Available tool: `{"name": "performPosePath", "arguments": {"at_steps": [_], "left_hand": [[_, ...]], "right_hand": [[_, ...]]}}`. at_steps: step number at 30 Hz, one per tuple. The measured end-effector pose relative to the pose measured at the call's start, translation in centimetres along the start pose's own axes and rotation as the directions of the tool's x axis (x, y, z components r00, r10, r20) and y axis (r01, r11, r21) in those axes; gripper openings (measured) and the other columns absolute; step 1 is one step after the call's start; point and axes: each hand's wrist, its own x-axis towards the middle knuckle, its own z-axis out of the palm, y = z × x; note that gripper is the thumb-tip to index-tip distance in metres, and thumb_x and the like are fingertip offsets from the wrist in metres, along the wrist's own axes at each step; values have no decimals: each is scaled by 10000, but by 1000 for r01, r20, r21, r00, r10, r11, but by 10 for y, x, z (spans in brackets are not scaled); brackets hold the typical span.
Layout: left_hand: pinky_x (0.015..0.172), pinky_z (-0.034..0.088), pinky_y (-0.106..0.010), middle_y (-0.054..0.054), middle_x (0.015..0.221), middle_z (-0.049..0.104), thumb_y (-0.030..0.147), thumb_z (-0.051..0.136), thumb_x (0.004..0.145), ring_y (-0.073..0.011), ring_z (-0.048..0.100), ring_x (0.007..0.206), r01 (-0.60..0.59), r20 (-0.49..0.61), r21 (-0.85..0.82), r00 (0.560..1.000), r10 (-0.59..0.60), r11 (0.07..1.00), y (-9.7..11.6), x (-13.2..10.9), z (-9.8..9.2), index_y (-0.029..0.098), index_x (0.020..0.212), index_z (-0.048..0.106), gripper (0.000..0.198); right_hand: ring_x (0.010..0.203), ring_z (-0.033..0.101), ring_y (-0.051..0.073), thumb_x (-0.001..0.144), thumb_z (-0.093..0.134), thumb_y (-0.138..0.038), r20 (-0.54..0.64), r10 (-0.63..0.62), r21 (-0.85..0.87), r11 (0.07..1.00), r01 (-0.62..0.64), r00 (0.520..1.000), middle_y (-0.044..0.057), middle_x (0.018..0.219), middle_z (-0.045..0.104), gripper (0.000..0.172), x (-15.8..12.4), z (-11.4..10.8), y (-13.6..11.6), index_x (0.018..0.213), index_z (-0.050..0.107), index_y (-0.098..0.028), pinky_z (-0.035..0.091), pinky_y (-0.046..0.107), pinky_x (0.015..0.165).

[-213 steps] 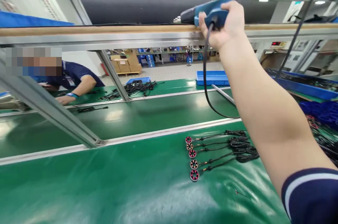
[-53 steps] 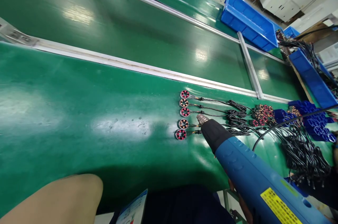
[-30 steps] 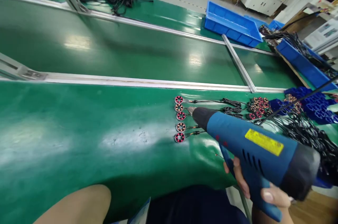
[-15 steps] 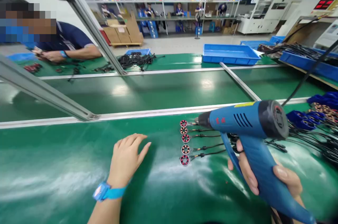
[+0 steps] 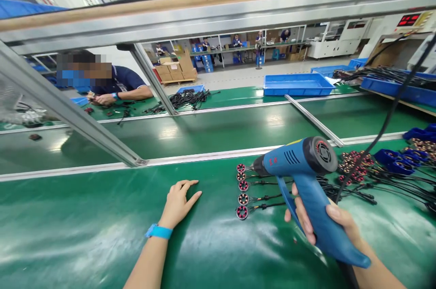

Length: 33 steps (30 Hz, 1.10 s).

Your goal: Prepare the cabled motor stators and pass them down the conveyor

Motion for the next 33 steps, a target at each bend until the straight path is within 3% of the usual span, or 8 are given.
{"name": "performPosePath", "arguments": {"at_steps": [6, 9, 12, 19, 33], "left_hand": [[972, 432, -486, -106, 1098, 620, 568, 572, 846, -313, 555, 1041, 18, -21, -31, 1000, -19, 999, 1, -1, 3, 252, 1168, 687, 466], [1022, 390, -511, -101, 1089, 635, 591, 632, 783, -326, 543, 1072, 72, -34, -164, 996, -78, 984, 4, 0, 3, 267, 1123, 714, 477], [1051, 374, -513, -83, 1068, 673, 649, 693, 704, -328, 561, 1083, 161, -18, -354, 984, -179, 921, 7, 2, 2, 272, 1029, 741, 500], [958, 488, -411, -117, 1040, 715, 757, 600, 739, -276, 652, 1003, 275, -23, -595, 933, -358, 755, 1, 5, 5, 163, 1046, 694, 675], [1016, 455, -441, -121, 1013, 723, 762, 728, 604, -284, 651, 1004, 292, -8, -712, 906, -423, 639, 3, 6, 3, 159, 974, 712, 707]], "right_hand": [[468, 578, 157, 874, 556, -587, 9, -36, -7, 999, 36, 999, -21, 686, 636, 510, 6, -1, 2, 1210, 543, -204, 508, 475, 877], [468, 577, 156, 864, 564, -591, 25, -39, -22, 999, 39, 999, -25, 670, 637, 510, 8, 0, 0, 1193, 550, -201, 513, 464, 869], [461, 567, 151, 859, 568, -590, 42, -35, -42, 998, 37, 998, -29, 660, 639, 505, 8, 2, -2, 1178, 555, -199, 516, 455, 862], [470, 572, 150, 851, 569, -584, 60, -28, -45, 998, 31, 998, -37, 671, 634, 505, 9, 0, 2, 1187, 533, -209, 522, 450, 845], [492, 592, 151, 875, 554, -577, 93, -73, -98, 992, 82, 993, -34, 703, 638, 503, 8, 0, 8, 1210, 525, -203, 502, 481, 904]]}}
